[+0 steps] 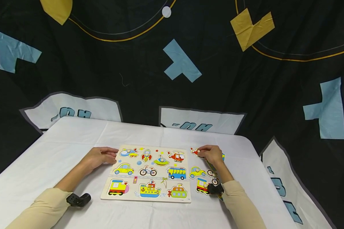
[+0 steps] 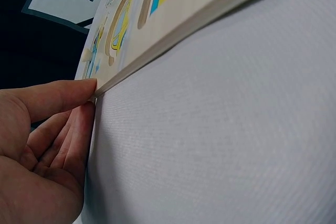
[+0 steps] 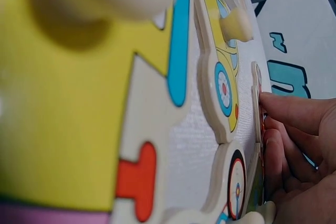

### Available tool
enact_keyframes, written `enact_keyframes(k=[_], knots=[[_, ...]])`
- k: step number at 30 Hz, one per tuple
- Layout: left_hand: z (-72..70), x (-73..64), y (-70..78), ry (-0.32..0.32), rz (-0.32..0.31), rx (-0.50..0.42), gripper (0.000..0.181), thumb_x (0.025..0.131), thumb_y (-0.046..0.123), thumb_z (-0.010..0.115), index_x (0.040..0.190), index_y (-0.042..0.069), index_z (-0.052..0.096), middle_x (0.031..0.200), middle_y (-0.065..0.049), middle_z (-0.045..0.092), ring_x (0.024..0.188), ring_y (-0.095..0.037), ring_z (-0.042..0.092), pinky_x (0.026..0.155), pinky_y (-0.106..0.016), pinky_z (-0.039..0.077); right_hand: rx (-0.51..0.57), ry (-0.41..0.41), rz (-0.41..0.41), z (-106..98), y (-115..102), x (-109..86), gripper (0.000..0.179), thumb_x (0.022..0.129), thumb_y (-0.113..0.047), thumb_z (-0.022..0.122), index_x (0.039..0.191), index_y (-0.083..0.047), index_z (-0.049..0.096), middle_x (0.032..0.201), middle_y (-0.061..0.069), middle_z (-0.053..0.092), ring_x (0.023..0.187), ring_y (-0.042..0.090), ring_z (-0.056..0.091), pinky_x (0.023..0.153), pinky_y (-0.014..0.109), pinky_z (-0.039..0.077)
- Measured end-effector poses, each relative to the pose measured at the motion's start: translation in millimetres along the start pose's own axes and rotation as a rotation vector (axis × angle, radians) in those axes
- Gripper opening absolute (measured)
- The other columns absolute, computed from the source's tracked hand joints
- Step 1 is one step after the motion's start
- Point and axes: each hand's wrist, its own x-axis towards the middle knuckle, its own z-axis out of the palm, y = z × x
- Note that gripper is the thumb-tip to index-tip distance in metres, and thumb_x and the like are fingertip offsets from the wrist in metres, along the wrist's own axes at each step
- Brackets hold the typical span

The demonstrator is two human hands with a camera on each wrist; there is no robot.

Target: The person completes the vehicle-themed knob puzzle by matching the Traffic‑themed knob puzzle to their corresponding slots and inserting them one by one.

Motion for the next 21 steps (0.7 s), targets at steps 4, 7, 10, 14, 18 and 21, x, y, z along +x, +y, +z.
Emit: enact_keyframes(k=[4, 7, 10, 14, 18, 21], knots=[[0.2, -1.1, 0.0, -0.003, -0.002, -0.003, 0.05, 0.079, 0.013, 0.081, 0.127, 0.005, 0.069, 0.103, -0.006, 0.076, 0.099, -0.021, 0.065, 0.092, -0.038, 0.047, -0.004, 0.002, 0.002, 1.0, -0.6, -0.4, 0.025, 0.086, -0.018, 0.08, 0.107, -0.006, 0.078, 0.101, 0.012, 0.075, 0.08, 0.019, 0.061, 0.063, 0.026, 0.048], [0.0, -1.1, -0.1, -0.004, 0.001, -0.007, 0.05, 0.079, 0.012, 0.081, 0.127, 0.004, 0.069, 0.103, -0.006, 0.076, 0.098, -0.02, 0.065, 0.092, -0.038, 0.047, -0.008, 0.006, 0.007, 1.8, -0.6, -0.5, 0.024, 0.086, -0.019, 0.08, 0.106, -0.007, 0.079, 0.107, 0.015, 0.074, 0.081, 0.019, 0.061, 0.062, 0.025, 0.047], [-0.9, -0.6, -0.1, -0.006, 0.004, -0.01, 0.05, 0.079, 0.012, 0.082, 0.127, 0.004, 0.069, 0.103, -0.006, 0.076, 0.097, -0.02, 0.065, 0.09, -0.036, 0.047, -0.009, 0.011, 0.003, 2.3, -1.2, -0.7, 0.024, 0.087, -0.02, 0.079, 0.106, -0.007, 0.079, 0.11, 0.016, 0.073, 0.081, 0.02, 0.061, 0.062, 0.024, 0.047], [-1.6, -0.4, 0.1, -0.014, 0.014, -0.01, 0.051, 0.078, 0.011, 0.082, 0.127, 0.003, 0.069, 0.104, -0.007, 0.076, 0.098, -0.02, 0.065, 0.088, -0.033, 0.047, -0.004, 0.02, 0.003, 2.6, -2.7, -1.4, 0.025, 0.085, -0.02, 0.079, 0.106, -0.005, 0.078, 0.108, 0.017, 0.073, 0.078, 0.019, 0.061, 0.061, 0.024, 0.046], [-1.3, 0.2, 0.5, -0.012, 0.015, -0.004, 0.051, 0.078, 0.011, 0.082, 0.127, 0.004, 0.069, 0.102, -0.006, 0.076, 0.098, -0.02, 0.065, 0.086, -0.032, 0.047, -0.003, 0.029, 0.005, 2.5, -3.6, -1.1, 0.025, 0.085, -0.018, 0.079, 0.105, -0.004, 0.078, 0.106, 0.016, 0.074, 0.075, 0.018, 0.06, 0.059, 0.024, 0.046], [-0.7, 0.6, 0.8, -0.006, 0.014, -0.003, 0.051, 0.078, 0.011, 0.082, 0.126, 0.004, 0.069, 0.101, -0.005, 0.076, 0.097, -0.02, 0.065, 0.086, -0.032, 0.046, -0.009, 0.033, 0.0, 2.7, -4.4, -0.5, 0.024, 0.086, -0.018, 0.079, 0.105, -0.004, 0.079, 0.107, 0.017, 0.074, 0.075, 0.018, 0.061, 0.06, 0.025, 0.047]])
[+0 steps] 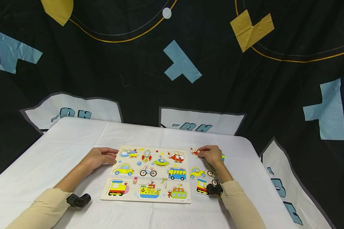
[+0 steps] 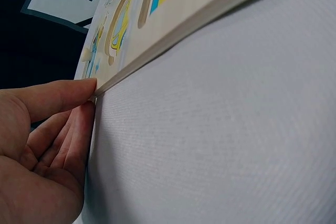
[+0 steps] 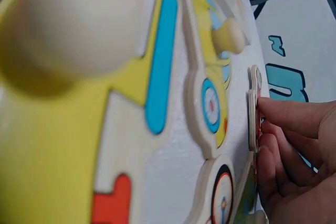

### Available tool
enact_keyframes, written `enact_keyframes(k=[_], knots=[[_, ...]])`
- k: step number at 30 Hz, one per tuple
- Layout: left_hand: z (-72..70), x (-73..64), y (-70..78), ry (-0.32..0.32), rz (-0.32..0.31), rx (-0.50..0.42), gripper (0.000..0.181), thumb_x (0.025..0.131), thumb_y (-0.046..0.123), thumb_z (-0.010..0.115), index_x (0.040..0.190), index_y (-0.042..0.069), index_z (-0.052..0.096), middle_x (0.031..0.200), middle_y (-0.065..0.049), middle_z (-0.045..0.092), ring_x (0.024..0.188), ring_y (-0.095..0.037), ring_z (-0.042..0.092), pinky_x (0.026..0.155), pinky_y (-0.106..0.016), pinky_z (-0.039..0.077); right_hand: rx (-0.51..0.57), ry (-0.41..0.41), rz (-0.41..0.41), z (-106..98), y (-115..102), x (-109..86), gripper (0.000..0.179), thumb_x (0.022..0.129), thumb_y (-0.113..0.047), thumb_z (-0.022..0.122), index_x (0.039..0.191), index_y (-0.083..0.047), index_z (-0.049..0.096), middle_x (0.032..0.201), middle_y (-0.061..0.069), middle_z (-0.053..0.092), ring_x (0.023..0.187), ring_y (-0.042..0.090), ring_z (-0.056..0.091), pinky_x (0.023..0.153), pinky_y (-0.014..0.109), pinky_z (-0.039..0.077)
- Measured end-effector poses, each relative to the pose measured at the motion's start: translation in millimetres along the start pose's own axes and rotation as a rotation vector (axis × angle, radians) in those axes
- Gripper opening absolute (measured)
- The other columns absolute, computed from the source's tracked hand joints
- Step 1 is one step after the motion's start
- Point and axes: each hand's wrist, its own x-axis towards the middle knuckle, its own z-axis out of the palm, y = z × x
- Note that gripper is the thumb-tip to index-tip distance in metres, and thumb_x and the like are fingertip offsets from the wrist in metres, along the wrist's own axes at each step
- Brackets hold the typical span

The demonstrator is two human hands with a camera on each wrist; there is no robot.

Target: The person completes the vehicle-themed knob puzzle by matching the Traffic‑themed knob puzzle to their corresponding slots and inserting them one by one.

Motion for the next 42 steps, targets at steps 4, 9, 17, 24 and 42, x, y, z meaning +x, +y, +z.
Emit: enact_keyframes(k=[4, 9, 17, 24, 42], knots=[[0.4, 0.0, -0.2, 0.001, -0.005, -0.002, 0.051, 0.077, 0.011, 0.082, 0.126, 0.003, 0.069, 0.1, -0.005, 0.075, 0.095, -0.02, 0.065, 0.084, -0.031, 0.047, -0.018, 0.003, -0.004, 0, -3, -0.5, 0.024, 0.086, -0.02, 0.078, 0.106, -0.005, 0.079, 0.11, 0.017, 0.073, 0.076, 0.02, 0.061, 0.061, 0.026, 0.047], [0.3, -0.1, 0.1, 0.001, -0.011, -0.006, 0.05, 0.077, 0.011, 0.082, 0.125, 0.003, 0.07, 0.1, -0.005, 0.075, 0.094, -0.02, 0.064, 0.081, -0.028, 0.047, -0.041, -0.009, -0.003, 1, -7, -2.6, 0.025, 0.086, -0.021, 0.079, 0.107, -0.008, 0.079, 0.114, 0.016, 0.073, 0.078, 0.02, 0.061, 0.061, 0.025, 0.047], [-0.4, -0.3, 0.3, 0.002, -0.01, -0.002, 0.051, 0.077, 0.011, 0.082, 0.126, 0.003, 0.069, 0.099, -0.004, 0.075, 0.094, -0.019, 0.065, 0.082, -0.029, 0.047, -0.039, -0.041, -0.047, -1, -20, -10.3, 0.026, 0.086, -0.021, 0.079, 0.108, -0.008, 0.079, 0.114, 0.015, 0.074, 0.08, 0.019, 0.063, 0.066, 0.029, 0.049], [-0.6, -0.5, 1.3, 0.001, -0.012, -0.008, 0.05, 0.078, 0.011, 0.083, 0.126, 0.003, 0.07, 0.1, -0.005, 0.076, 0.093, -0.018, 0.066, 0.085, -0.031, 0.049, -0.041, -0.062, -0.074, 4, -29, -15.8, 0.024, 0.085, -0.017, 0.08, 0.106, -0.006, 0.079, 0.102, 0.011, 0.077, 0.085, 0.019, 0.065, 0.068, 0.028, 0.048], [-0.1, 0.4, 0.7, -0.003, -0.023, 0.003, 0.051, 0.078, 0.012, 0.082, 0.127, 0.004, 0.069, 0.101, -0.005, 0.075, 0.096, -0.019, 0.065, 0.087, -0.033, 0.048, -0.044, -0.143, -0.124, 35, -44, -28.3, 0.016, 0.083, -0.015, 0.082, 0.098, -0.01, 0.08, 0.087, 0.003, 0.076, 0.082, 0.017, 0.065, 0.07, 0.028, 0.047]])
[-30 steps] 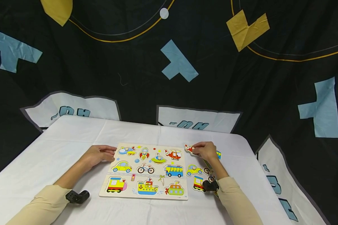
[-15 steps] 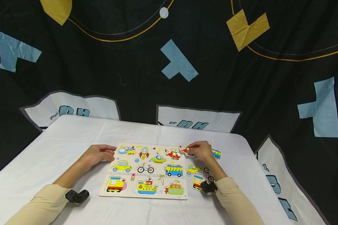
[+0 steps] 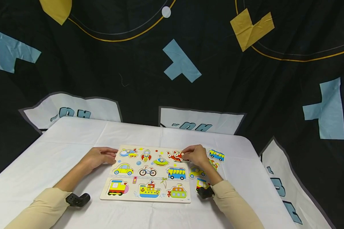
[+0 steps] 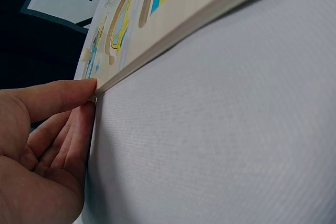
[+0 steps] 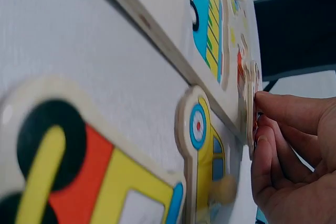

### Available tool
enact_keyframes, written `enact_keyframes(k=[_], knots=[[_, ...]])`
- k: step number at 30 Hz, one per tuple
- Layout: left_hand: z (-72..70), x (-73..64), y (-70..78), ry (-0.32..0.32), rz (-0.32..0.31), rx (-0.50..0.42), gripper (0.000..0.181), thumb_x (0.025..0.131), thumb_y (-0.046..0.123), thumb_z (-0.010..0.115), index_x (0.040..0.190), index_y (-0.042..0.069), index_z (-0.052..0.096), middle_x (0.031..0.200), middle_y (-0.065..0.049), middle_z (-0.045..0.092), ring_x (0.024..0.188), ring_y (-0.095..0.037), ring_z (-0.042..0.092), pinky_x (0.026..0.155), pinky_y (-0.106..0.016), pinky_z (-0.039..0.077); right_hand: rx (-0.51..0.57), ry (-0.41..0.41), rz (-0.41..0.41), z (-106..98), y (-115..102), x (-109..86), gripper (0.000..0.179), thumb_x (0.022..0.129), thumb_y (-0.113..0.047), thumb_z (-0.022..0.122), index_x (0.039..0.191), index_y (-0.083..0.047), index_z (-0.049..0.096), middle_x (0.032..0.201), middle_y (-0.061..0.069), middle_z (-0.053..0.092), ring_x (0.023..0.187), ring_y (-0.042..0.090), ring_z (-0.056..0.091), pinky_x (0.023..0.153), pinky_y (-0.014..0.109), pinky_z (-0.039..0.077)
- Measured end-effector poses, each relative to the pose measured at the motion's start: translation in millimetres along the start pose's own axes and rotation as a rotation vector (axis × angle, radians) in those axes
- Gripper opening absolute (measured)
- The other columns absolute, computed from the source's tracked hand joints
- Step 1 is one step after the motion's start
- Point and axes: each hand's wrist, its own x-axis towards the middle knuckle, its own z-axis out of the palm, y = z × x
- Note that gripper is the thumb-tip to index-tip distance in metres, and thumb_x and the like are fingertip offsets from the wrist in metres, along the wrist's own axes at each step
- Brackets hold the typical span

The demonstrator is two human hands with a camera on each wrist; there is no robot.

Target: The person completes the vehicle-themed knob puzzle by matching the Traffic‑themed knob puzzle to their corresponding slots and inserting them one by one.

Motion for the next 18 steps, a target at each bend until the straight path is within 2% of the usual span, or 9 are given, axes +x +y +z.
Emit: enact_keyframes(k=[9, 18], knots=[[-0.7, 3.5, -1.9, -0.007, -0.002, 0.008, 0.051, 0.079, 0.014, 0.082, 0.128, 0.005, 0.068, 0.102, -0.005, 0.076, 0.097, -0.019, 0.065, 0.089, -0.034, 0.048, -0.021, 0.0, -0.033, 13, -5, 0.2, 0.014, 0.081, -0.015, 0.083, 0.095, -0.011, 0.08, 0.082, 0.0, 0.074, 0.075, 0.015, 0.064, 0.067, 0.027, 0.047], [0.2, 2.4, -1.3, -0.001, -0.004, 0.006, 0.051, 0.079, 0.014, 0.082, 0.127, 0.005, 0.069, 0.102, -0.006, 0.076, 0.096, -0.019, 0.065, 0.09, -0.036, 0.048, -0.027, 0.001, -0.039, 20, -10, 0.1, 0.013, 0.083, -0.015, 0.082, 0.096, -0.012, 0.08, 0.081, -0.001, 0.074, 0.075, 0.014, 0.064, 0.069, 0.027, 0.047]])
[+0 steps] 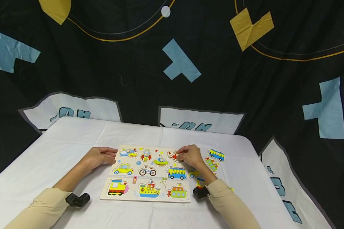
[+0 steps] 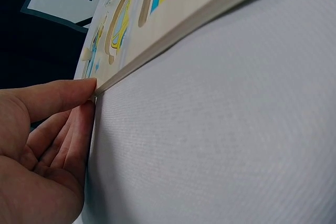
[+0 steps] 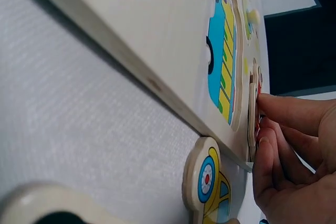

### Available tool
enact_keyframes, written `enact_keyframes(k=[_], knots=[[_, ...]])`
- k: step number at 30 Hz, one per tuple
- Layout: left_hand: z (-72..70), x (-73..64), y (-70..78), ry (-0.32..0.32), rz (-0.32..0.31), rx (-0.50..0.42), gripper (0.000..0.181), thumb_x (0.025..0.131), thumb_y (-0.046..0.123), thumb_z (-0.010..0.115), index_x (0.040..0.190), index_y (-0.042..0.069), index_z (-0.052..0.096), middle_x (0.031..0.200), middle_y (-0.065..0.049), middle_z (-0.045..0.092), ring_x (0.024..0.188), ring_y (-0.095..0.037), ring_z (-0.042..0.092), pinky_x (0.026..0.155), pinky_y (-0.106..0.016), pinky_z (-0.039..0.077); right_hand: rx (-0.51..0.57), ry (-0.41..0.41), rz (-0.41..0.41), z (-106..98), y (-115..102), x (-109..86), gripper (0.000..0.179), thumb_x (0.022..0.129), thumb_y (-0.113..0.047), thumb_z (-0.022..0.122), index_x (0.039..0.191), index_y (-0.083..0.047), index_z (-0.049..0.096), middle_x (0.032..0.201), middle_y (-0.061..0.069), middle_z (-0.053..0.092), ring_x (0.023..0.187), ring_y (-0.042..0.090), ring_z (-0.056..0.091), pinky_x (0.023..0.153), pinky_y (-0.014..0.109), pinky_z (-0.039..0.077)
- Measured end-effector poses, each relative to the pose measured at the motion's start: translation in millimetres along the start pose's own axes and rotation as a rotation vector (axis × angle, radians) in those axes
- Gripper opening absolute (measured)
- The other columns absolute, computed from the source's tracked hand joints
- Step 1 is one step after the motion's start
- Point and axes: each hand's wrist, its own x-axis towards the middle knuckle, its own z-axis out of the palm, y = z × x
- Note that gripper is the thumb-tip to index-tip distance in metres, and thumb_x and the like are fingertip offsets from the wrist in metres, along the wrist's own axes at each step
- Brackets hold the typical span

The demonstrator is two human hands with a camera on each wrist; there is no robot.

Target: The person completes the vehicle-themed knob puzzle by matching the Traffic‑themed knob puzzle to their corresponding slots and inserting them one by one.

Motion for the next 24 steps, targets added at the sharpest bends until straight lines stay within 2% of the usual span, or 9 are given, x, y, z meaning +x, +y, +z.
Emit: enact_keyframes(k=[16, 24], knots=[[-0.2, -2.3, 0.8, -0.004, -0.01, 0.001, 0.051, 0.08, 0.014, 0.082, 0.128, 0.005, 0.068, 0.103, -0.006, 0.076, 0.099, -0.021, 0.065, 0.093, -0.039, 0.047, -0.002, -0.001, 0.031, 4.3, -3.5, 3.1, 0.014, 0.083, -0.018, 0.082, 0.096, -0.013, 0.08, 0.082, -0.001, 0.074, 0.077, 0.015, 0.064, 0.073, 0.028, 0.047], [0.2, -1.0, -0.2, -0.001, -0.003, 0.002, 0.051, 0.079, 0.014, 0.082, 0.128, 0.005, 0.069, 0.103, -0.005, 0.076, 0.099, -0.02, 0.065, 0.093, -0.038, 0.047, 0.004, 0.0, 0.0, 5.4, -1.4, 3.6, 0.013, 0.082, -0.017, 0.083, 0.094, -0.012, 0.08, 0.081, -0.002, 0.074, 0.076, 0.014, 0.064, 0.071, 0.028, 0.048]])
